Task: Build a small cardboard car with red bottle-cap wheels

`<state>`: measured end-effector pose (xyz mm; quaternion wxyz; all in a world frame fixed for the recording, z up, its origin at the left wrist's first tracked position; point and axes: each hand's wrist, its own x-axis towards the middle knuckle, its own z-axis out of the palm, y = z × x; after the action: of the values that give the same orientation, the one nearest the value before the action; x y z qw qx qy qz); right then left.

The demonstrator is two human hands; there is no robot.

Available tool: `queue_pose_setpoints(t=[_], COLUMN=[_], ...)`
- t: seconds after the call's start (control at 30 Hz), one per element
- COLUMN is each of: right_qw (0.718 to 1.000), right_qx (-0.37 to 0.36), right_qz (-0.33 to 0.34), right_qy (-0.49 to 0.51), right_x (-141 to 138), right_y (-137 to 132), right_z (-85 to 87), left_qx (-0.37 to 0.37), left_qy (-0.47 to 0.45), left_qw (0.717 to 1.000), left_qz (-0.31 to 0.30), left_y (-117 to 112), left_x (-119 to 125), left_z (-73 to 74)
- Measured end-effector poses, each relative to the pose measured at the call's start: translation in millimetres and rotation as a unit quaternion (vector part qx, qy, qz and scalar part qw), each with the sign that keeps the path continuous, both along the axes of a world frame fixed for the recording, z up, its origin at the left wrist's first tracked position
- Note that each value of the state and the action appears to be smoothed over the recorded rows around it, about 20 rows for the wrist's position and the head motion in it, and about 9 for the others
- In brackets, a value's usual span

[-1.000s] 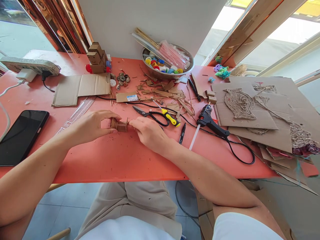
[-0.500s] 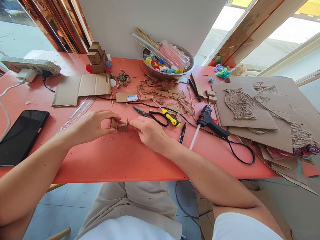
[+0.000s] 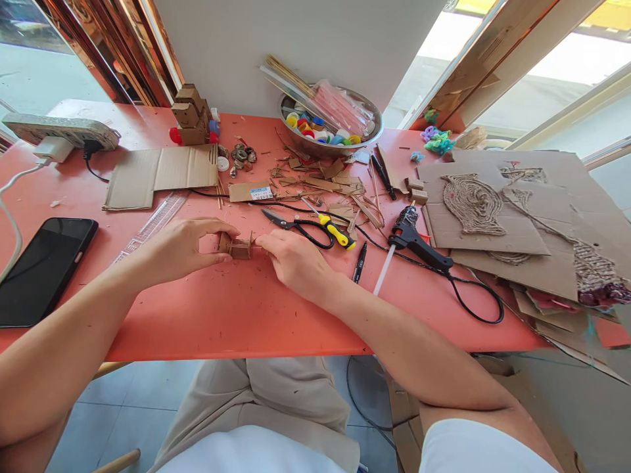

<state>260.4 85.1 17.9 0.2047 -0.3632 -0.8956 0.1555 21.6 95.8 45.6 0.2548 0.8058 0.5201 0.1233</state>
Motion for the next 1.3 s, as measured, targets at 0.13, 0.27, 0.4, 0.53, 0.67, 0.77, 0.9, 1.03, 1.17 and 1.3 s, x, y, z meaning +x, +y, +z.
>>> queue_pose_setpoints(t=[0.13, 0.27, 0.4, 0.53, 0.67, 0.77, 0.9, 1.03, 1.17, 1.3], right_qw=[0.998, 0.995, 0.993, 0.992, 0.989, 0.985, 0.98, 0.98, 0.981, 0.981], right_qx=[0.049, 0.08, 0.077, 0.075, 0.091, 0.108, 0.121, 0.12, 0.115, 0.108], right_qz=[-0.028, -0.063, -0.074, -0.081, -0.087, -0.093, -0.097, -0.103, -0.107, -0.107], right_qy=[-0.007, -0.023, -0.044, -0.064, -0.077, -0.099, -0.128, -0.124, -0.112, -0.117], right_x=[-1.6, -0.1, -3.2, -10.2, -15.7, -19.3, -23.7, -25.6, -25.6, -24.4], right_y=[-3.2, -3.2, -1.1, 1.3, 3.0, 3.5, 4.3, 5.2, 5.6, 4.8], right_z=[-0.1, 2.4, 2.3, 0.1, -1.8, -2.7, -3.2, -4.2, -5.0, -4.4], left_qx=[0.01, 0.019, 0.041, 0.057, 0.061, 0.056, 0.061, 0.07, 0.075, 0.075], left_qy=[-0.01, -0.015, -0.023, -0.033, -0.035, -0.028, -0.03, -0.035, -0.035, -0.038], left_qw=[1.0, 1.0, 0.999, 0.998, 0.997, 0.998, 0.998, 0.997, 0.996, 0.996], left_qz=[0.007, 0.017, 0.009, 0.0, -0.009, -0.005, -0.008, -0.012, -0.014, -0.013], left_y=[-0.1, -0.3, -2.0, -3.0, -1.9, -1.8, -3.3, -4.0, -3.0, -1.9], left_x=[0.7, 3.3, 6.2, 7.5, 8.7, 9.9, 10.2, 9.7, 9.8, 9.6], left_z=[-2.9, -9.4, -14.5, -16.6, -17.8, -18.3, -18.7, -19.2, -19.8, -20.6])
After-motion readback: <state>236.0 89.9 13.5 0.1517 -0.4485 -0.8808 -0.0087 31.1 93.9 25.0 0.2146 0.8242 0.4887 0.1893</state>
